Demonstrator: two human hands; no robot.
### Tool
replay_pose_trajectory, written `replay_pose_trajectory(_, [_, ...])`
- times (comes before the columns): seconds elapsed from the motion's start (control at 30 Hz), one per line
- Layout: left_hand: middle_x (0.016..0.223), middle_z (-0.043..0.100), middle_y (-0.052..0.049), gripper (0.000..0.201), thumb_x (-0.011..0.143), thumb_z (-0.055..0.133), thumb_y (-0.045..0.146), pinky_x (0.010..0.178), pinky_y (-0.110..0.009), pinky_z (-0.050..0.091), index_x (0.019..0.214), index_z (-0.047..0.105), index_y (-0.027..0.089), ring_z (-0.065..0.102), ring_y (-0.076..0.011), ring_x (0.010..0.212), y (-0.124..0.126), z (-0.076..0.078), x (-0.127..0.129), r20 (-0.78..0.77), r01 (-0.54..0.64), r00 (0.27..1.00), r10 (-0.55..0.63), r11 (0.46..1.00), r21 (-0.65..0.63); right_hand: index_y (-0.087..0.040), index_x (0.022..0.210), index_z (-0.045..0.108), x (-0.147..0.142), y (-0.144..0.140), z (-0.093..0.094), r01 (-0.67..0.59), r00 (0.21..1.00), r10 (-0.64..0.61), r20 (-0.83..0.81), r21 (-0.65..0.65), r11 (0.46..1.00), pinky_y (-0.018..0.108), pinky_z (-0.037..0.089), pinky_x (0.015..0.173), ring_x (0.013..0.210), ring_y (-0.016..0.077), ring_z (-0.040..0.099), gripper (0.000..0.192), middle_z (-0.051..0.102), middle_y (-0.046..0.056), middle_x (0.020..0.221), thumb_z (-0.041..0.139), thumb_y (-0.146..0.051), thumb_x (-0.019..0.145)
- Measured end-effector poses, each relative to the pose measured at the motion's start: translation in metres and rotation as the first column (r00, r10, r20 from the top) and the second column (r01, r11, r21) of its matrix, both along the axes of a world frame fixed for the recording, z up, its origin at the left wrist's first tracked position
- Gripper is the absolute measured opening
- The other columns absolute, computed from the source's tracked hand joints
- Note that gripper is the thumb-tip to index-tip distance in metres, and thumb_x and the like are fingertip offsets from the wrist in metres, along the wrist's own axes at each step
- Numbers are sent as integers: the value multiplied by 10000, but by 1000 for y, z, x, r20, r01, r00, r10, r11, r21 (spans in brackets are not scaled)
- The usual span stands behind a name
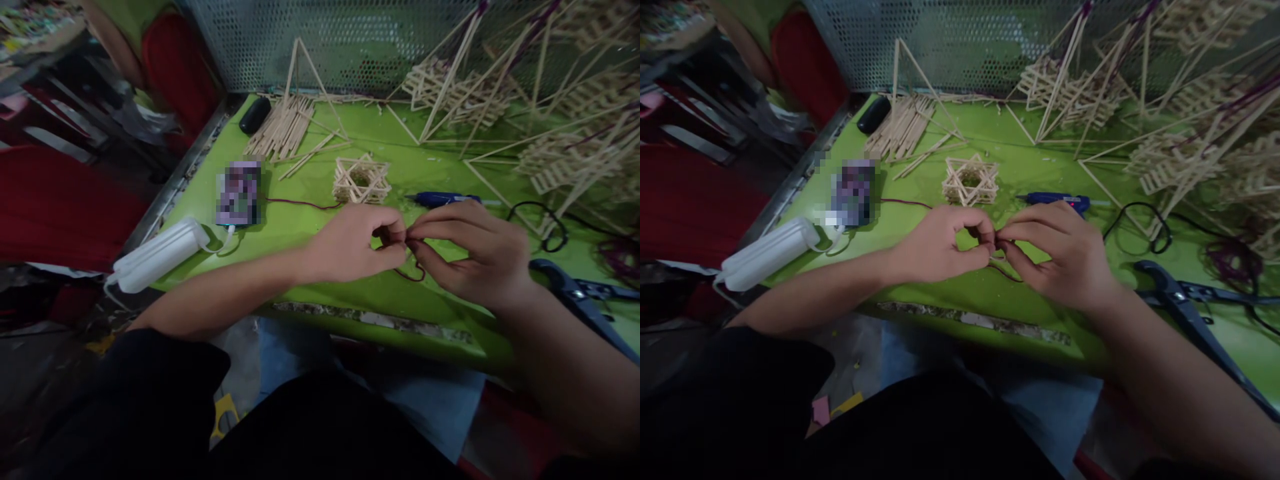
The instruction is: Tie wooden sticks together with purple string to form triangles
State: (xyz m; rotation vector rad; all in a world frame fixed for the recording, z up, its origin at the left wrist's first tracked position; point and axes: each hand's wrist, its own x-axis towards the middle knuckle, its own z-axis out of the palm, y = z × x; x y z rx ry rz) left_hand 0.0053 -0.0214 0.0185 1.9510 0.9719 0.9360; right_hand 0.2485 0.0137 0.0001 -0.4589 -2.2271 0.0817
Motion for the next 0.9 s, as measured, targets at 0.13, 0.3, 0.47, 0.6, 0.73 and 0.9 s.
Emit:
replay_pose_trajectory(0.13, [886, 816, -30, 41, 888, 702, 200, 797, -333, 542, 865, 736, 196, 727, -177, 838, 1, 1, -1, -1, 4, 1000, -4, 1000, -10, -274, 1134, 784, 2, -1, -1, 7, 1000, -7, -2, -4, 1000, 402, 606, 765, 878, 254, 818, 265, 837, 50, 1012, 848, -115, 932])
replay_pose_trajectory(0.3, [872, 802, -33, 50, 881, 694, 209, 776, -329, 532, 860, 735, 187, 711, -171, 823, 2, 0, -1, 6, -8, 1000, 8, 1000, -8, -286, 1142, 806, 4, 1, -4, -5, 1000, 5, -1, -32, 999, 395, 626, 788, 886, 246, 816, 290, 839, 49, 1029, 850, -99, 924])
replay_pose_trajectory(0.47, [830, 766, -30, 45, 878, 714, 205, 736, -315, 529, 836, 715, 189, 676, -156, 774, 7, -3, -2, 52, 35, 998, -31, 997, -76, -267, 1100, 821, 2, 0, -4, -13, 998, 7, -54, -106, 994, 375, 643, 782, 876, 236, 814, 245, 840, 52, 1013, 866, -131, 901])
replay_pose_trajectory(0.6, [782, 715, -18, 79, 883, 718, 196, 698, -290, 501, 810, 689, 186, 631, -131, 730, 10, -2, -2, 107, 42, 994, -30, 993, -114, -306, 1072, 826, -3, -4, 1, -18, 995, -4, -98, -221, 975, 368, 652, 764, 837, 223, 807, 197, 837, 23, 950, 834, -153, 949])
replay_pose_trajectory(0.73, [757, 681, -11, 118, 886, 737, 221, 660, -283, 471, 796, 668, 190, 596, -120, 695, 12, -3, -1, 160, 51, 987, -24, 984, -170, -320, 1057, 838, -4, -6, 5, -13, 994, -20, -109, -296, 955, 389, 648, 751, 842, 238, 806, 138, 842, 22, 939, 807, -201, 992])
replay_pose_trajectory(0.9, [764, 684, -19, 107, 913, 743, 229, 636, -299, 444, 832, 680, 200, 596, -132, 689, 14, -6, -1, 168, 15, 986, 20, 979, -206, -322, 1043, 846, -3, -6, 5, -21, 988, -33, -152, -337, 941, 407, 652, 773, 844, 239, 798, 97, 844, 30, 944, 812, -239, 1007])
